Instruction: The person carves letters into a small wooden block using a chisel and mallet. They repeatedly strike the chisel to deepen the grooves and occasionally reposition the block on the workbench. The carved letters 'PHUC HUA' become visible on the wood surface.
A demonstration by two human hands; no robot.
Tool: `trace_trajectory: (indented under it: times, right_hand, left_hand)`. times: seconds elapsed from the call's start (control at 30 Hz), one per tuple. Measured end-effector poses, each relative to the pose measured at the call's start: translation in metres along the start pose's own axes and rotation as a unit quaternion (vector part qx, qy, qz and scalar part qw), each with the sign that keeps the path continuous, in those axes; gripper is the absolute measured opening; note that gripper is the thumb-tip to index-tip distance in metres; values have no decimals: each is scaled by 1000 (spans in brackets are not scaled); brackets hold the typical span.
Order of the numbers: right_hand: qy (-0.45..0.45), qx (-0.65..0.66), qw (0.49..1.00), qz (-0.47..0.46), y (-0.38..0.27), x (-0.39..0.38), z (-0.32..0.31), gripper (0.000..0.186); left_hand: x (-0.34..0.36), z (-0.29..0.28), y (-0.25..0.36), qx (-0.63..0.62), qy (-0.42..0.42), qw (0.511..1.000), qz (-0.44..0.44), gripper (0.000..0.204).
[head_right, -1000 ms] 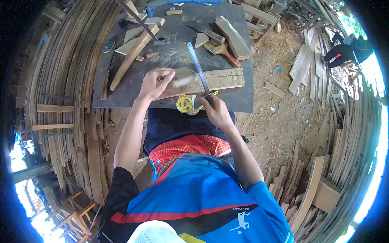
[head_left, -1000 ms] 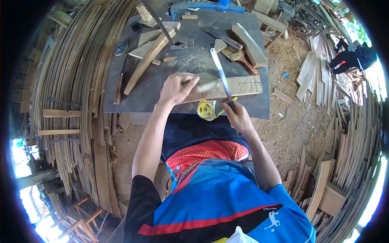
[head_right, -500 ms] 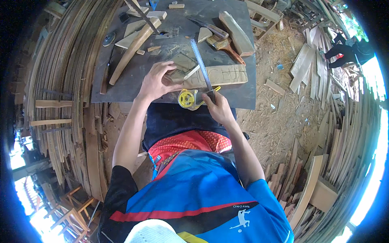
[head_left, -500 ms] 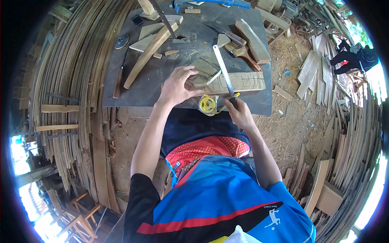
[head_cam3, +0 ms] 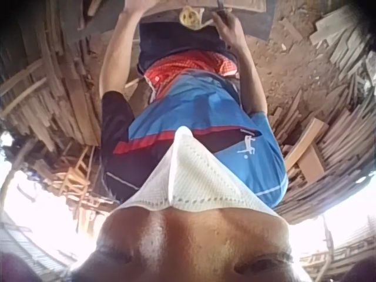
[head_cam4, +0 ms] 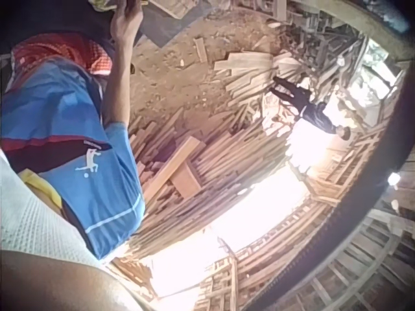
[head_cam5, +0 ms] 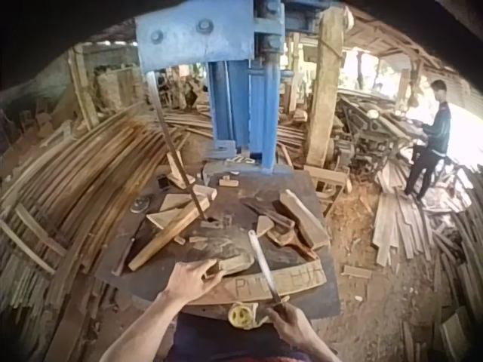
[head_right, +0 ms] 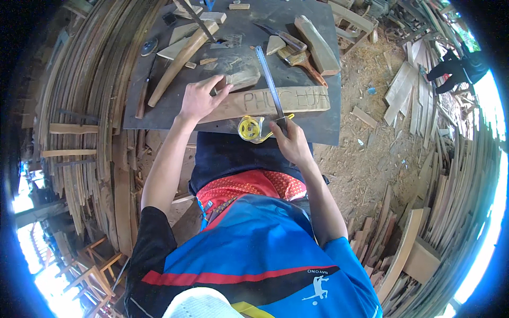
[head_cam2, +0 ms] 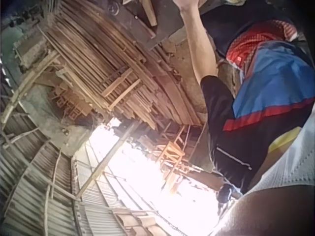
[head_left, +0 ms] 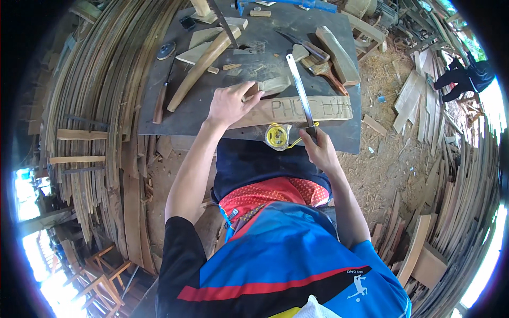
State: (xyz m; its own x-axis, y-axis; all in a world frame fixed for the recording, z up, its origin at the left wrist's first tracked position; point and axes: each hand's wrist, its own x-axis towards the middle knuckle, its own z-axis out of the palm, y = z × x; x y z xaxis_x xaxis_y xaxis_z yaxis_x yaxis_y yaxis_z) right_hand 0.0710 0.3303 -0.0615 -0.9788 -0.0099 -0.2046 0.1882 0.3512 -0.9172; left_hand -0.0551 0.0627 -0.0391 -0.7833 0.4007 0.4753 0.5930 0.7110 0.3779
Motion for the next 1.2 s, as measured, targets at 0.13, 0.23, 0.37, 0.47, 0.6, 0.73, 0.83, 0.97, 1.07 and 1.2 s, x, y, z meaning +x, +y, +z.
trace_trajectory:
  times: [0.13, 0.23, 0.37, 0.47, 0.6, 0.73, 0.83, 0.97, 1.07, 1.2]
  right_hand:
    - [-19, -64, 998, -5, -34, -2, 0, 33]
    - [-20, -89, 995, -39, -53, -1, 8, 29]
    - [51, -159, 963, -212, -53, 2, 22, 22]
    - [53, -186, 958, -210, -54, 8, 28, 20]
    - [55, -212, 957, -189, -53, 9, 36, 19]
    - [48, -233, 958, -162, -58, 2, 40, 18]
    - [50, -204, 964, -161, -56, 0, 39, 19]
    - [55, -106, 980, -156, -43, -3, 28, 19]
    - [58, -110, 981, -147, -34, -3, 20, 17]
    - [50, -146, 977, -145, -28, -10, 22, 18]
  left_hand:
    - [-2, 0, -3, -32, -7, 999, -39, 38]
    - [-1, -1, -5, -35, -16, 998, -46, 38]
    - [-5, 3, -9, -32, -6, 999, -38, 43]
    - [-3, -1, -3, -54, -34, 997, -52, 44]
    - [-10, 3, 0, -38, 22, 999, -19, 42]
    - [-17, 2, 3, -34, 5, 999, -10, 39]
    - [-21, 1, 7, -27, -5, 1000, 12, 43]
    - [-37, 8, 2, -39, 11, 999, 21, 40]
    - [-42, 11, -2, -93, 34, 995, 19, 45]
    - [-41, 11, -2, -125, 47, 991, 4, 44]
